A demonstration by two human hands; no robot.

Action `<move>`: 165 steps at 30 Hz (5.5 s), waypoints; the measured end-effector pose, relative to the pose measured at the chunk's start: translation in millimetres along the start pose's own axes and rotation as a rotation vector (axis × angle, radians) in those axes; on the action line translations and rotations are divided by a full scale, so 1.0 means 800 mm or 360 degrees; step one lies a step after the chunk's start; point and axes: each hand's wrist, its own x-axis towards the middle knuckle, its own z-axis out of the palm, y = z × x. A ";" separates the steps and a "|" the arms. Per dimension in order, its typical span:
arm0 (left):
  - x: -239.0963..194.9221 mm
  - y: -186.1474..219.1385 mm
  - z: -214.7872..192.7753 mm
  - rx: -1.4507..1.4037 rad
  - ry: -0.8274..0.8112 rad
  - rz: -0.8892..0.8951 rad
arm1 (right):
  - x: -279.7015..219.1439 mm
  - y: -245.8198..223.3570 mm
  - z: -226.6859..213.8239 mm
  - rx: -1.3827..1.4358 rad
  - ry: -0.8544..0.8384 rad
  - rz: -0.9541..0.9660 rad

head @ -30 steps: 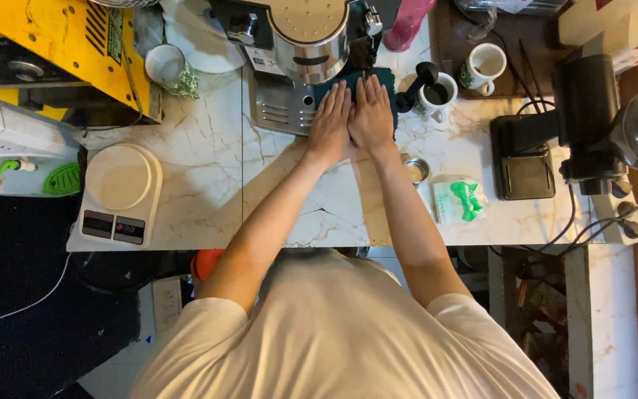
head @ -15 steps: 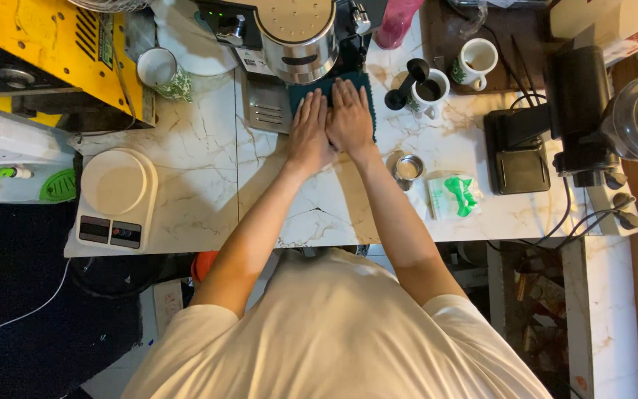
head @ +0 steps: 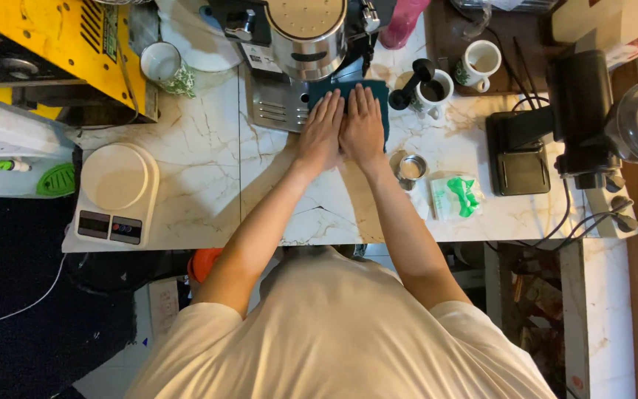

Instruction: Cleaning the drip tray and exterior surfaces of an espresso machine with a cloth.

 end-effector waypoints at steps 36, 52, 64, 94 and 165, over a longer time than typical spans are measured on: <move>-0.054 -0.054 0.021 -0.0023 0.0583 -0.0230 | 0.027 -0.077 0.013 0.0143 -0.0258 -0.0247; -0.087 -0.110 -0.027 -0.0126 0.0531 -0.0230 | 0.055 -0.118 0.016 -0.0024 -0.0231 -0.0181; -0.020 -0.107 -0.059 -0.0437 0.0334 -0.0820 | 0.024 -0.088 0.002 0.0504 0.0257 0.0132; 0.019 -0.107 -0.039 -0.0160 0.1543 -0.0020 | 0.065 -0.106 0.003 -0.0095 0.0208 -0.0472; 0.027 -0.123 -0.031 -0.0029 0.0694 0.0025 | 0.110 -0.080 0.011 0.0194 0.0130 -0.0444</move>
